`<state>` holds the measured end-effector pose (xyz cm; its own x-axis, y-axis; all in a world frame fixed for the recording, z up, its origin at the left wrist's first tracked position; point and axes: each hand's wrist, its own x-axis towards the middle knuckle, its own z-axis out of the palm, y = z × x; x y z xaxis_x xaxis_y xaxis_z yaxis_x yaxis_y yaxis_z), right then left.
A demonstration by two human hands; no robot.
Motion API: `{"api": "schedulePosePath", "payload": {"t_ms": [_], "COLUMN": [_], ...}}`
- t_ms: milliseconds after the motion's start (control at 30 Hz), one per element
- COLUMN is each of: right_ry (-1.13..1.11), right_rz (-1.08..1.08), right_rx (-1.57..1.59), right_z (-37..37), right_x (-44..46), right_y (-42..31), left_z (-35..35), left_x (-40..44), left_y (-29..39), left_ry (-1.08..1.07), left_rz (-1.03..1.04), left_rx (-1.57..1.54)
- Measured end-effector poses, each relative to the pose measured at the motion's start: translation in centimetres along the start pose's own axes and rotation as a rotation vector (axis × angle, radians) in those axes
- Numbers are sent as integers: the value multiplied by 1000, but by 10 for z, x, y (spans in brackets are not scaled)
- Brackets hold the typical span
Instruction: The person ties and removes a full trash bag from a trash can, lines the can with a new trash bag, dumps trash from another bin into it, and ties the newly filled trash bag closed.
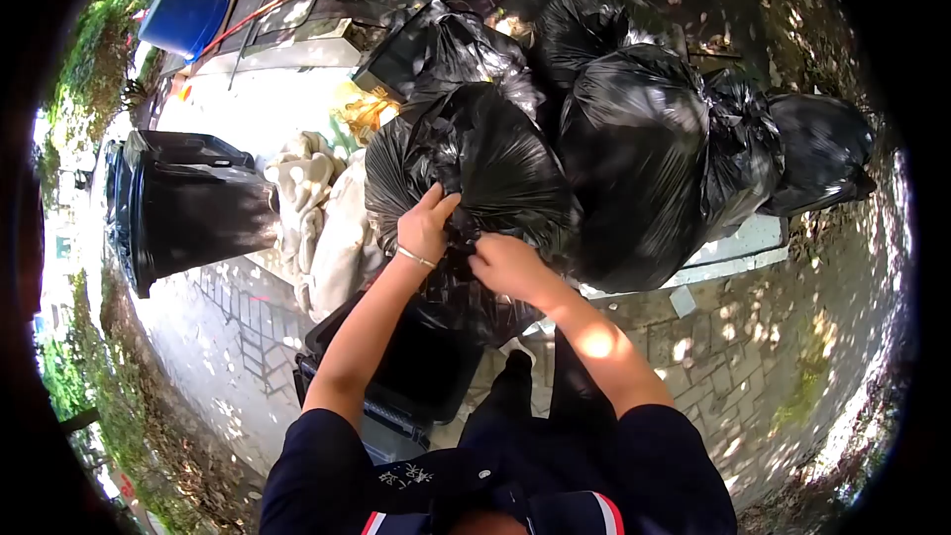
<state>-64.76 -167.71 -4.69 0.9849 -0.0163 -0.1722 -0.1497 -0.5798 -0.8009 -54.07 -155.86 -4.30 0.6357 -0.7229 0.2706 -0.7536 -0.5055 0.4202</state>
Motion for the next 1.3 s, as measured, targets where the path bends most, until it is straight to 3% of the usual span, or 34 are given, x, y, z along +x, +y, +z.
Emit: {"api": "schedulePosePath", "payload": {"t_ms": [100,167,200,233,267,300,333,367,500,567,633,700,767,833,900,967,1067,1133,1200,1300], "right_ry": [510,600,573,517,525,533,565,457,858,883,851,688,617,499,417,505,647,620,566,591], "right_rz": [112,100,99,7,-7,-21,-51,6,-236,-255,-289,-111,-96,64,388,542,679,857,882,845], "right_rx": [563,621,567,319,260,202,275,379,356,429,500,1138,1567,1684,1851,1626,1348,940,648,552], "right_z": [-3,-12,-14,-18,-15,-12,-3,-6,1,-1,1,-6,-23,-41,-48,-38,-20,6,27,39], "right_x": [-4,5,14,20,31,41,52,57,53,51,59,61,63,58,73,99,136,166,191,207], "right_y": [22,18,9,-2,-10,-16,-8,-8,-15,-16,-9,-16,-15,-14,12,36,77,117,140,148], "left_z": [6,4,1,-1,-4,-8,-12,-18,-31,-37,-21,-3,4,0,-3,1,15,33,42,44], "left_x": [-7,-8,-7,-7,-5,-4,-3,-1,11,5,2,8,8,0,-6,-27,-72,-97,-108,-112], "left_y": [-3,-5,-7,-10,-13,-16,-19,-20,-16,-6,1,-1,11,22,41,48,47,50,50,51], "left_ry": [53,85,20,-46,5,5,-72,-150,20,-44,-113,86,65,-170,-195,-166,-88,30,77,150], "left_rz": [127,207,254,301,426,426,457,486,592,480,170,52,-82,-650,-673,-772,-819,-953,-1033,-1032], "left_rx": [-5,29,-3,-32,4,14,-8,-31,21,90,-259,-550,-860,-1588,-1505,-1476,-1129,-1404,-1555,-1589]}}
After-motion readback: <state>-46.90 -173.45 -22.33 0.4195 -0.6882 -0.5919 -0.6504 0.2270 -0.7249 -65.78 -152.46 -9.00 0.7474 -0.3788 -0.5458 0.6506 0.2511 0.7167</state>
